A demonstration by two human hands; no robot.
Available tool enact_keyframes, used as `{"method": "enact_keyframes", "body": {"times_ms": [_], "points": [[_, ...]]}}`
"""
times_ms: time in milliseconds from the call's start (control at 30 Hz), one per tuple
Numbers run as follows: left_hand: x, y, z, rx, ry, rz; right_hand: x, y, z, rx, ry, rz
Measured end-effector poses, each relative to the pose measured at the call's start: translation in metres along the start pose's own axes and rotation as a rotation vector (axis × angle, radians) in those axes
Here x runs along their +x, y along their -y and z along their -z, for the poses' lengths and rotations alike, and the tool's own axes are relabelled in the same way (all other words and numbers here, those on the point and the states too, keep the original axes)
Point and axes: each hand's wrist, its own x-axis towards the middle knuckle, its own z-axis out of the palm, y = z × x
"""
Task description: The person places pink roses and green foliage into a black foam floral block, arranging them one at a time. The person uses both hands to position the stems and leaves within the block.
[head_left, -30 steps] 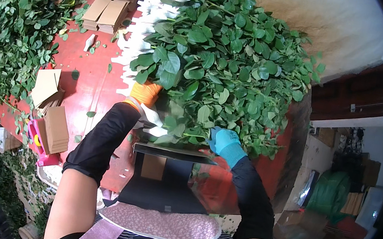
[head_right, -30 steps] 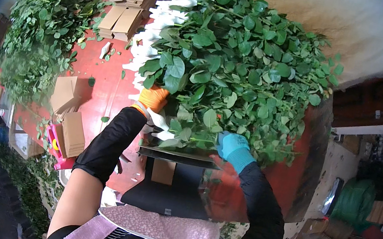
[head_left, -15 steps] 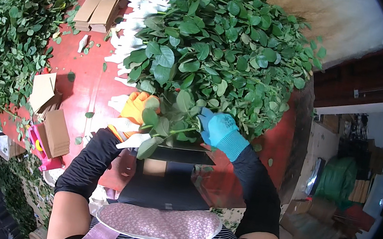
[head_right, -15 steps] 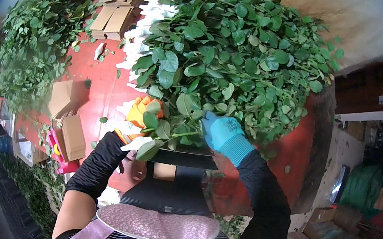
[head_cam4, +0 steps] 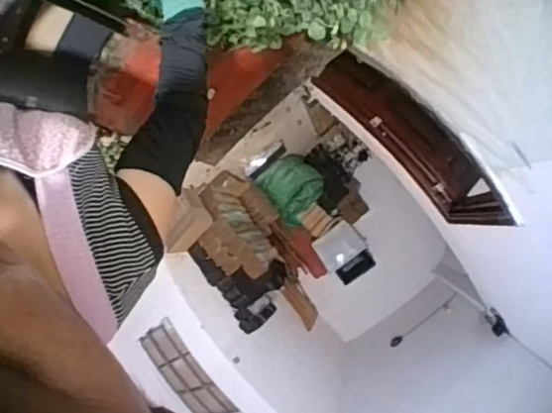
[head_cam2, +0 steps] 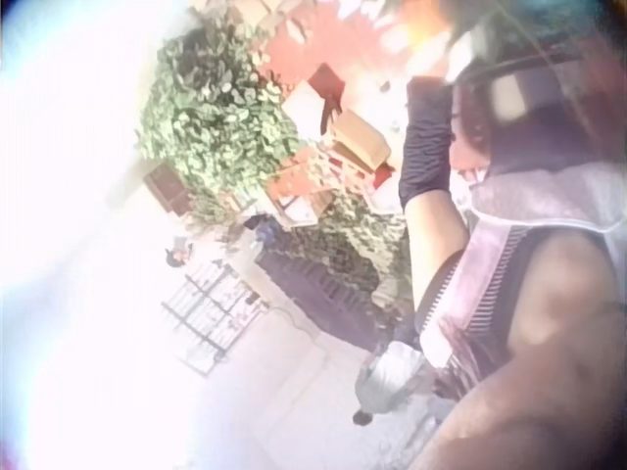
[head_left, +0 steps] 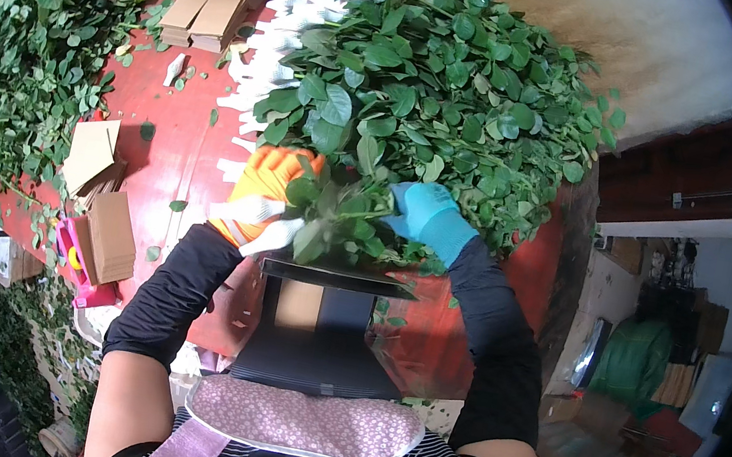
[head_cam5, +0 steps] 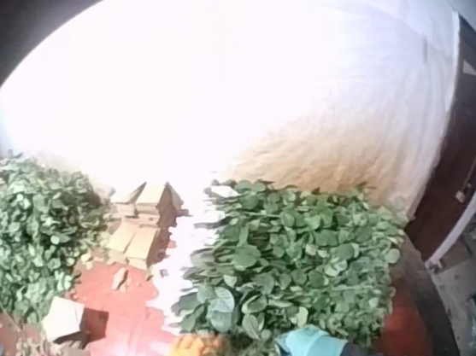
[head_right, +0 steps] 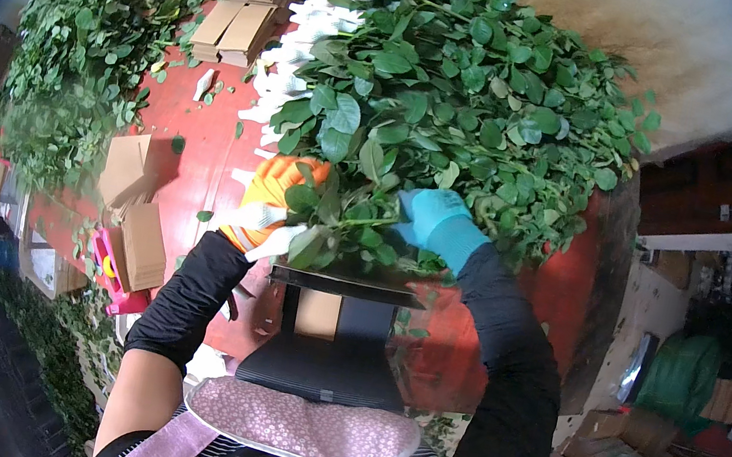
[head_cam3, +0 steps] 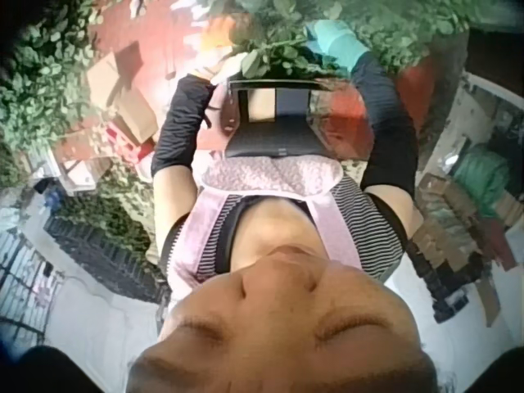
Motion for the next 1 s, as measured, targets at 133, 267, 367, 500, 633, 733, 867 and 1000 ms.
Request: {"method": "enact_keyframes", "body": {"times_ms": [133, 267, 367, 500, 633, 733, 867, 1000], "points": [[-0.003, -0.001, 0.055, 0.016, -0.186, 0.156, -0.017, -0.008, 0.026, 0.058, -0.113, -0.164], [-0.049, 0.025, 0.049, -0.530, -0.423, 0.602, -0.053, -0.034, 0.037, 0.426, -0.557, -0.109], [-0.064, 0.020, 0.030, -0.636, 0.015, 0.270, -0.099, -0.069, 0.056, 0.976, -0.607, 0.043], [-0.065, -0.001, -0.021, -0.611, 0.245, 0.104, -0.181, -0.086, 0.065, 1.046, -1.139, -0.088], [-0.064, 0.011, -0.065, -0.602, 0.367, -0.002, -0.316, -0.192, 0.078, 0.425, -1.251, -0.514], [-0.060, 0.011, -0.067, -0.552, 0.393, -0.015, -0.364, -0.197, 0.082, 0.105, -1.282, -0.619], [-0.065, 0.017, -0.071, -0.555, 0.016, 0.229, -0.269, -0.125, 0.067, 1.541, -1.182, -0.233], [-0.056, 0.024, -0.056, -0.463, -0.207, 0.531, -0.114, -0.015, 0.051, 0.372, -0.702, 0.213]]}}
